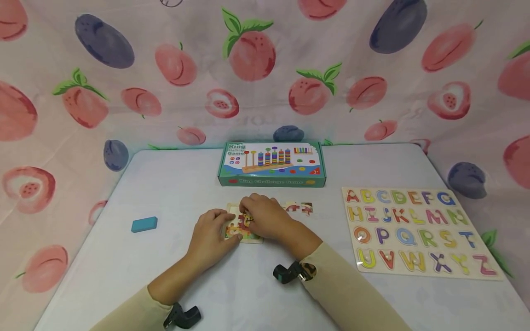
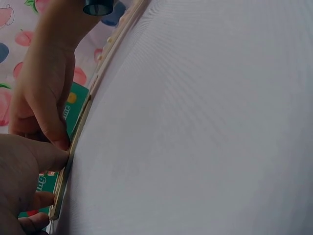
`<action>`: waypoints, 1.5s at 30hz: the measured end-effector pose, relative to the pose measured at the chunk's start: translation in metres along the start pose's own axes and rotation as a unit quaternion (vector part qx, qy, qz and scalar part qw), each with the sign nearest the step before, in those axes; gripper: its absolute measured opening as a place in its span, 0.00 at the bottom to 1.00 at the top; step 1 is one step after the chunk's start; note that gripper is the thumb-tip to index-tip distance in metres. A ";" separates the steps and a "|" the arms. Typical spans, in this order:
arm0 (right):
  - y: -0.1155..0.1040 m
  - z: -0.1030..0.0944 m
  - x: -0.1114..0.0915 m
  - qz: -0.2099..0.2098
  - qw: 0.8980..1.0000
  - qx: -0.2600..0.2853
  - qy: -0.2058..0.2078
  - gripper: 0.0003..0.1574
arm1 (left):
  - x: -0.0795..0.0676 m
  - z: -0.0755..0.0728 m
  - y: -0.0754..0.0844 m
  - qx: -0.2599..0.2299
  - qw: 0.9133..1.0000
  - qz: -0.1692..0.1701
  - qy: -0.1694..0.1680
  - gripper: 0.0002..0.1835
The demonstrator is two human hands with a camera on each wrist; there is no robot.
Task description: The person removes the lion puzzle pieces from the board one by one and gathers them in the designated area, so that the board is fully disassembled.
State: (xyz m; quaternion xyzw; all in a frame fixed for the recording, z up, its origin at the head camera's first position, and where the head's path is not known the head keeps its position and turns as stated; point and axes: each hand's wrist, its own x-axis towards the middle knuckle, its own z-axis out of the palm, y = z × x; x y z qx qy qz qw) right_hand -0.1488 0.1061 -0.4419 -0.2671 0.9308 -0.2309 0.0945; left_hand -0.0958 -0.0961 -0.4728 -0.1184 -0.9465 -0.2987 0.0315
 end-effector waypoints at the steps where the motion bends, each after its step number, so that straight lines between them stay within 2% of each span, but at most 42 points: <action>1: 0.000 0.000 0.000 -0.002 1.000 0.003 0.002 0.21 | 0.000 0.000 0.000 0.000 1.000 -0.001 -0.001 0.29; 9: 0.001 0.002 -0.003 -0.013 0.999 0.020 0.026 0.15 | 0.000 -0.001 0.002 0.001 1.000 0.000 0.000 0.29; 15: 0.002 0.004 -0.002 -0.010 0.999 0.046 0.025 0.12 | 0.000 -0.002 0.004 0.000 1.000 -0.002 -0.001 0.29; 22: 0.003 0.001 -0.003 0.015 0.990 0.136 0.014 0.14 | 0.000 -0.001 0.003 0.001 1.000 0.000 0.001 0.29; 27: 0.005 -0.002 -0.006 0.018 0.985 0.169 0.019 0.15 | -0.001 -0.001 0.003 0.001 1.000 -0.002 -0.002 0.29; 33: 0.009 -0.006 -0.012 0.023 0.982 0.188 0.026 0.15 | -0.001 -0.001 0.002 0.002 1.000 -0.007 -0.007 0.30; 40: 0.020 -0.008 -0.023 0.030 0.983 0.175 0.045 0.13 | -0.001 0.001 0.003 0.004 1.000 -0.004 -0.002 0.30; 45: 0.029 -0.014 -0.034 0.052 0.981 0.175 0.059 0.13 | -0.001 0.001 0.004 0.005 1.000 -0.013 -0.004 0.30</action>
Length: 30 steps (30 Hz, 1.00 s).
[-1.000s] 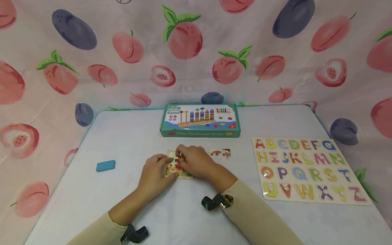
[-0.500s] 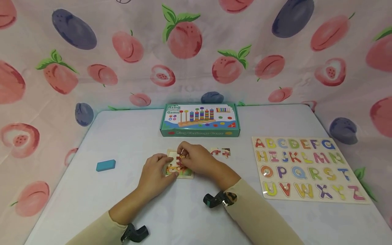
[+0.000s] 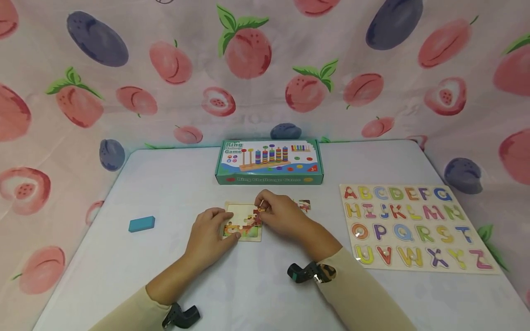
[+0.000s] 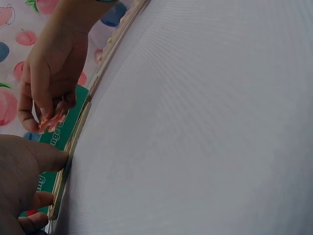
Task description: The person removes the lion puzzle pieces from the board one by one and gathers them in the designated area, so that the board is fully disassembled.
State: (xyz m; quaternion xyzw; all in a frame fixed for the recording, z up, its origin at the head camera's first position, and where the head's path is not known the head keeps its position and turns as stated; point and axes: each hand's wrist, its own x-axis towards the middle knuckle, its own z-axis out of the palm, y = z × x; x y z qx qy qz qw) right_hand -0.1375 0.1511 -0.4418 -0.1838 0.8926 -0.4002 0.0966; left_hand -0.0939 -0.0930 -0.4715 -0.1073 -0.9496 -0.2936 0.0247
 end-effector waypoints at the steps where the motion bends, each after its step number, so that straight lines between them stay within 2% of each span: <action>1: 0.002 -0.002 -0.002 0.005 1.000 0.001 0.004 0.13 | 0.000 0.000 0.000 0.001 1.000 -0.001 0.000 0.30; 12: 0.017 -0.017 -0.022 0.032 0.999 0.000 0.024 0.14 | 0.000 0.000 0.000 0.002 1.000 -0.009 -0.010 0.32; 24: 0.038 -0.022 -0.039 0.032 0.998 -0.037 0.051 0.12 | 0.000 0.000 0.001 0.003 1.000 -0.023 -0.017 0.32; 30: 0.043 -0.022 -0.043 0.042 0.994 -0.077 0.060 0.13 | 0.000 0.002 0.001 0.000 1.000 -0.017 -0.015 0.32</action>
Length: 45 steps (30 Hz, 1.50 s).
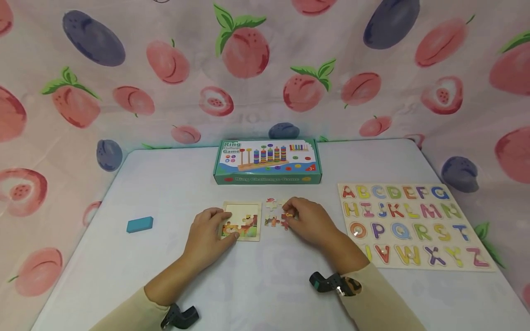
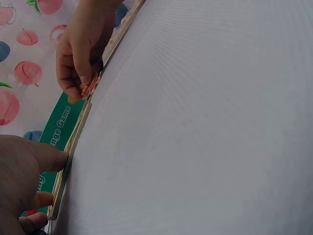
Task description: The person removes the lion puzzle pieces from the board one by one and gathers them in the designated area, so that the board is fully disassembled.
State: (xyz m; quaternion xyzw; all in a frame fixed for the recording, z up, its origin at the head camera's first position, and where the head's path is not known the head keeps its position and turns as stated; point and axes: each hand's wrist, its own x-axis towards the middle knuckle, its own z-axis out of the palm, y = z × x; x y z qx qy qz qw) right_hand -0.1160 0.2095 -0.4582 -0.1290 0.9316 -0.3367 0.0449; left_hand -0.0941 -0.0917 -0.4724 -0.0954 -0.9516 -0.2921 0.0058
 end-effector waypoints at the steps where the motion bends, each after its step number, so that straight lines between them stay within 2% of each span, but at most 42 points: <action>1: 0.000 0.000 0.000 -0.002 1.000 -0.006 0.003 0.13 | 0.000 0.000 0.000 0.000 1.000 0.000 0.000 0.32; 17: 0.002 0.005 -0.003 -0.020 0.998 -0.044 0.028 0.15 | -0.002 -0.001 0.000 0.000 1.000 0.002 0.001 0.31; 29: 0.001 0.007 -0.004 -0.010 0.997 -0.064 0.035 0.16 | -0.002 -0.001 0.002 0.004 1.000 0.004 0.003 0.32; 37: -0.003 0.004 -0.002 -0.037 0.997 -0.053 0.053 0.14 | -0.002 -0.002 0.003 -0.006 1.000 -0.001 0.002 0.33; 45: -0.009 0.005 0.006 -0.052 0.998 -0.028 0.028 0.14 | -0.002 0.001 0.004 -0.036 0.999 0.009 0.009 0.32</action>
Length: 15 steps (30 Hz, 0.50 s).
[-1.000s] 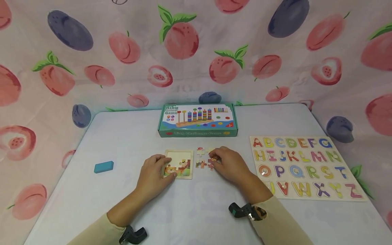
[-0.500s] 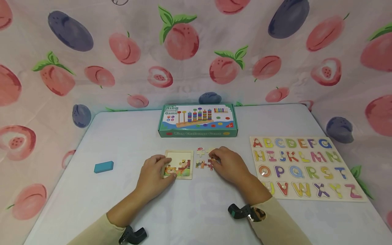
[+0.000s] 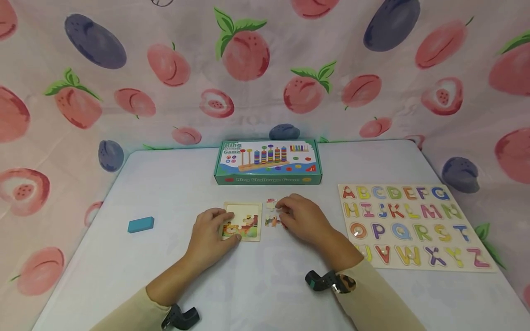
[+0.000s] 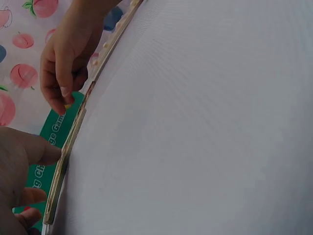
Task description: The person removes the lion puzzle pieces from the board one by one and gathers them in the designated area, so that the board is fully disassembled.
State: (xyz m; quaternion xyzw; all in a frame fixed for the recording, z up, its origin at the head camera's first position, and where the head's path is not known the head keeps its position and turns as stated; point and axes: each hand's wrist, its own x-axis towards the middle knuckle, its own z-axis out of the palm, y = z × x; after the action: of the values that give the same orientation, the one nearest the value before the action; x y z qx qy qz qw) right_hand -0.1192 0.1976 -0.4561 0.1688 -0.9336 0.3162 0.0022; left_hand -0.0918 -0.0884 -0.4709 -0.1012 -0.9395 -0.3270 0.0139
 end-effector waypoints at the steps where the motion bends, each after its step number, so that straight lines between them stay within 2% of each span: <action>1: -0.002 0.000 0.002 -0.003 1.000 0.005 -0.004 0.13 | 0.000 0.000 0.000 -0.005 1.000 0.005 0.000 0.32; 9: -0.016 0.008 0.012 -0.034 0.999 0.016 -0.031 0.09 | 0.006 0.006 0.004 -0.035 0.998 0.046 0.001 0.26; 12: -0.022 0.012 0.016 -0.044 0.998 0.014 -0.034 0.09 | 0.006 0.007 0.006 -0.037 0.997 0.067 0.007 0.26; 15: -0.029 0.017 0.020 -0.056 0.998 0.019 -0.039 0.10 | 0.006 0.009 0.007 -0.033 0.997 0.074 0.005 0.26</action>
State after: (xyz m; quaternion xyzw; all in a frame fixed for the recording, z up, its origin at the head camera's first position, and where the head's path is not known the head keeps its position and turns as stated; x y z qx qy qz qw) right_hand -0.1272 0.1602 -0.4502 0.2327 -0.9160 0.3262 -0.0199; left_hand -0.0955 -0.0764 -0.4726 -0.1693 -0.9181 -0.3561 0.0398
